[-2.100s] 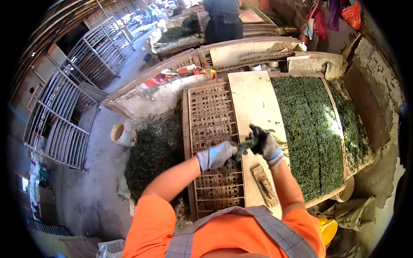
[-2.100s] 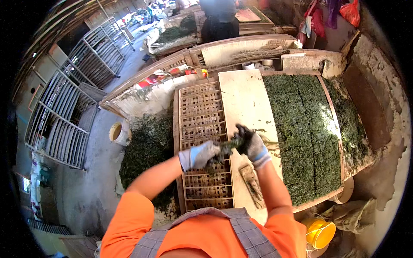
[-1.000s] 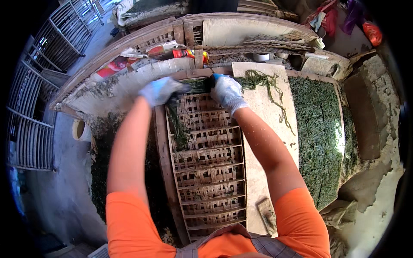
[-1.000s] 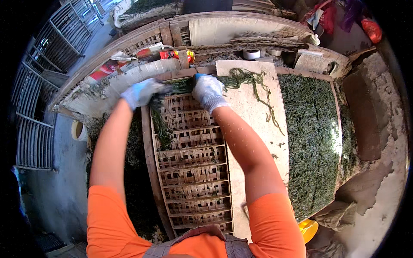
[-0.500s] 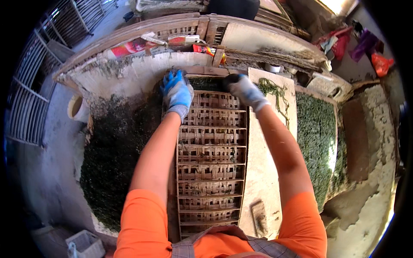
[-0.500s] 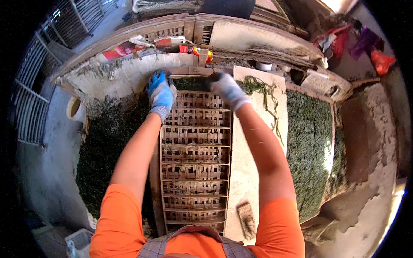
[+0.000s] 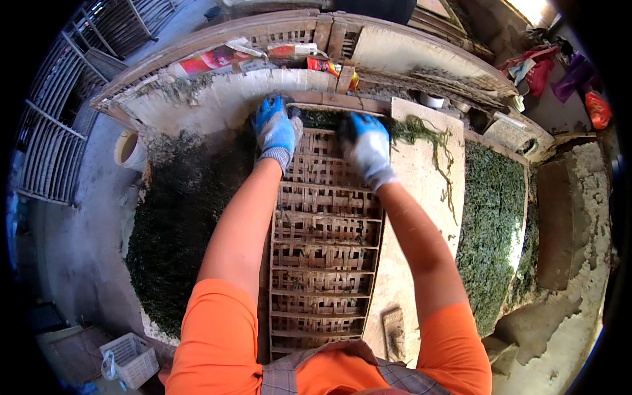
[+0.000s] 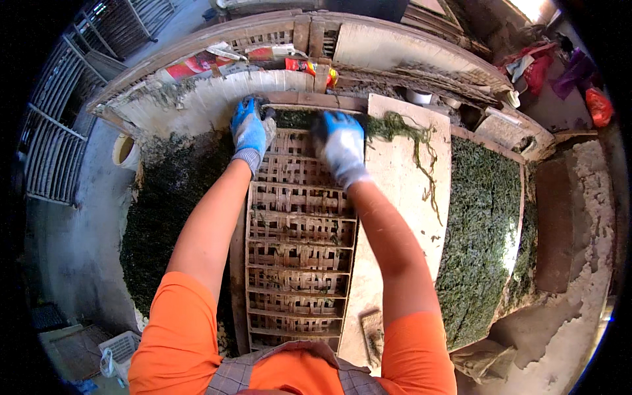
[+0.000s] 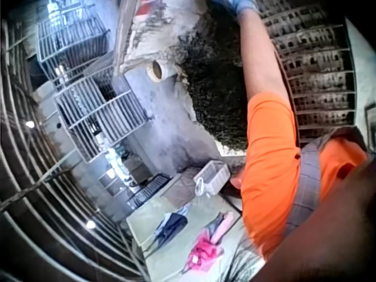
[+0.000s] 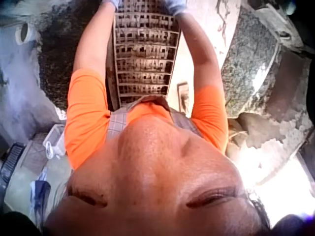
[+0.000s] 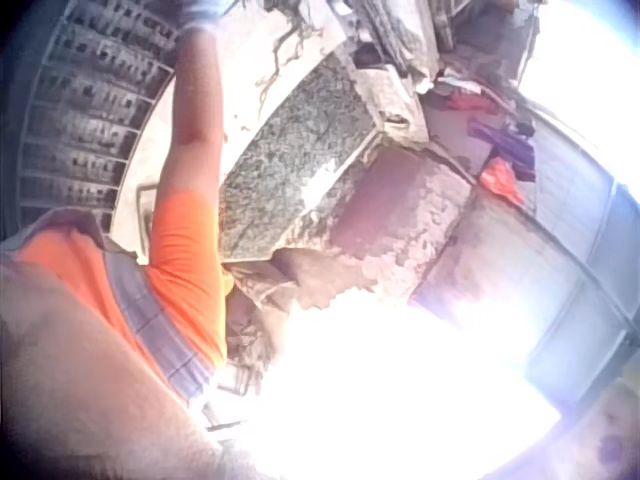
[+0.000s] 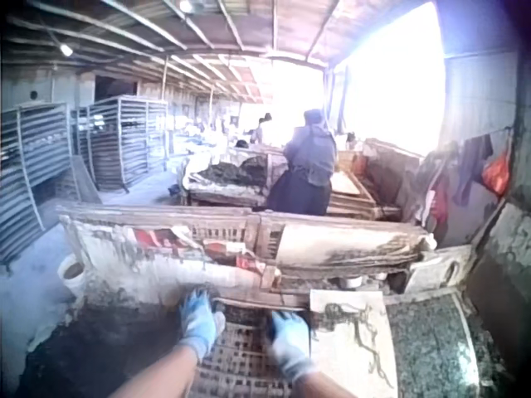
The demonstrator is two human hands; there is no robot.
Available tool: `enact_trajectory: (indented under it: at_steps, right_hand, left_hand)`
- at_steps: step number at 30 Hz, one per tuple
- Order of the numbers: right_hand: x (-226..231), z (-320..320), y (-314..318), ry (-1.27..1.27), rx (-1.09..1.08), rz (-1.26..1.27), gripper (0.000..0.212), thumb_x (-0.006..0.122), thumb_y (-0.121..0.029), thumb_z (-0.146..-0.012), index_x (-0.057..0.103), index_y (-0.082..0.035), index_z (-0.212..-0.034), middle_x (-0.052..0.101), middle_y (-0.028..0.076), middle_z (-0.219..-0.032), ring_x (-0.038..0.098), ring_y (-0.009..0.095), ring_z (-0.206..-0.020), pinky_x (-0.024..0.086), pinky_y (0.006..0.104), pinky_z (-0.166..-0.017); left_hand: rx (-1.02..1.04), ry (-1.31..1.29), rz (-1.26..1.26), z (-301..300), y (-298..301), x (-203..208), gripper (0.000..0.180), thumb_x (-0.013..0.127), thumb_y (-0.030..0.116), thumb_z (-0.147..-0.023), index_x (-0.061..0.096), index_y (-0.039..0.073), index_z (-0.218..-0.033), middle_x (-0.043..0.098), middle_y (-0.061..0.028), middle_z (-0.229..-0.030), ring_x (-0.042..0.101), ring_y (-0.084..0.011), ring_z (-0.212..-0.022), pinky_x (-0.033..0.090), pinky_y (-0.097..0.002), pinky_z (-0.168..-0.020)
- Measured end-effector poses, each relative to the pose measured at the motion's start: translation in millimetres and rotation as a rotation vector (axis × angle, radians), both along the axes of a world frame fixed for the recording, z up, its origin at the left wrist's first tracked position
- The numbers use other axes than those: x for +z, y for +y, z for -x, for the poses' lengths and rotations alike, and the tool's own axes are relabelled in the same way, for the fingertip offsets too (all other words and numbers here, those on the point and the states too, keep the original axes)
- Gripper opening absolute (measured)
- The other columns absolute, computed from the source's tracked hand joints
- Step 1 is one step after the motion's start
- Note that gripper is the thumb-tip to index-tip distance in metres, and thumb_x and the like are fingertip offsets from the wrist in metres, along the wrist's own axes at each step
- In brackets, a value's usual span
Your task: The person handles silkworms and green leaves by hand, picking them up from a pile and placing them into wooden trays with grid compartments.
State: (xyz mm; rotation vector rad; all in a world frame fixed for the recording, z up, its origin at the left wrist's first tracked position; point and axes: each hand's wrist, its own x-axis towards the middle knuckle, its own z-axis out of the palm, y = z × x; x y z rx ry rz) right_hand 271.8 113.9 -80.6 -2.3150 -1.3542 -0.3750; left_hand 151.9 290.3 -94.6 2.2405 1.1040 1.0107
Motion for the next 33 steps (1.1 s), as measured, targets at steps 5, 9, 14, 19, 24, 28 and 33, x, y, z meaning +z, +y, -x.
enact_trajectory:
  at_steps: [5, 9, 14, 19, 24, 28, 33]
  right_hand:
    - [7, 16, 6, 0.017, 0.053, -0.106, 0.04, 0.063, -0.033, -0.084, 0.064, -0.006, -0.113, 0.064, 0.019, -0.112, 0.058, 0.038, -0.107, 0.045, 0.0458, -0.094]
    - [4, 12, 6, 0.016, 0.048, -0.102, 0.038, 0.058, -0.036, -0.088, 0.066, -0.005, -0.108, 0.065, 0.022, -0.107, 0.06, 0.039, -0.102, 0.046, 0.0468, -0.092]
    - [1, 14, 4, -0.021, 0.013, -0.066, 0.041, 0.059, -0.037, -0.091, 0.066, -0.001, -0.11, 0.065, 0.024, -0.108, 0.061, 0.042, -0.1, 0.048, 0.0458, -0.09]
    - [6, 16, 4, -0.046, 0.068, -0.092, 0.033, 0.061, -0.032, -0.09, 0.067, -0.008, -0.112, 0.066, 0.022, -0.108, 0.062, 0.04, -0.1, 0.048, 0.0446, -0.09]
    - [5, 15, 10, -0.049, 0.045, -0.11, 0.03, 0.062, -0.027, -0.089, 0.067, -0.007, -0.111, 0.067, 0.022, -0.106, 0.062, 0.041, -0.099, 0.048, 0.0439, -0.089]
    - [-5, 7, 3, -0.039, -0.012, -0.087, 0.027, 0.062, -0.025, -0.09, 0.068, -0.006, -0.108, 0.067, 0.022, -0.105, 0.062, 0.041, -0.098, 0.049, 0.0442, -0.088]
    - [9, 23, 12, -0.01, 0.07, -0.105, 0.028, 0.059, -0.026, -0.091, 0.068, -0.005, -0.107, 0.067, 0.022, -0.103, 0.062, 0.041, -0.096, 0.049, 0.0447, -0.086]
  left_hand:
    - [0.037, -0.27, -0.157, 11, -1, -5, 0.031, 0.072, 0.013, -0.083, 0.062, 0.004, -0.111, 0.061, -0.0104, -0.104, 0.059, -0.022, -0.097, 0.05, -0.0348, -0.091]
    - [-0.2, -1.017, 0.778, 81, -6, -31, 0.021, 0.063, 0.016, -0.09, 0.062, 0.002, -0.106, 0.062, -0.011, -0.105, 0.056, -0.0176, -0.102, 0.048, -0.031, -0.089]
    - [0.11, -1.196, 1.28, 231, -23, -81, 0.018, 0.056, 0.014, -0.096, 0.065, 0.0, -0.103, 0.068, -0.0115, -0.095, 0.063, -0.0166, -0.09, 0.05, -0.0294, -0.085]
    - [0.014, 0.327, 0.229, 220, -23, -73, 0.079, 0.076, 0.031, -0.078, 0.037, 0.015, -0.145, 0.033, -0.0241, -0.147, 0.037, -0.0488, -0.129, 0.04, -0.0504, -0.104]
    - [-0.192, -0.495, 0.932, 195, 44, -97, 0.044, 0.055, 0.001, -0.085, 0.053, 0.012, -0.127, 0.055, -0.0072, -0.089, 0.05, -0.0176, -0.072, 0.043, -0.0345, -0.06]
    - [-0.609, 0.171, 0.678, 197, 79, -35, 0.031, 0.066, 0.022, -0.091, 0.063, -0.002, -0.111, 0.066, -0.0074, -0.083, 0.059, -0.0157, -0.076, 0.05, -0.0341, -0.074]
    - [-0.334, -0.009, 0.565, 176, 123, -110, 0.051, 0.065, 0.042, -0.089, 0.062, 0.001, -0.119, 0.067, -0.018, -0.113, 0.063, -0.0278, -0.102, 0.047, -0.0364, -0.093]
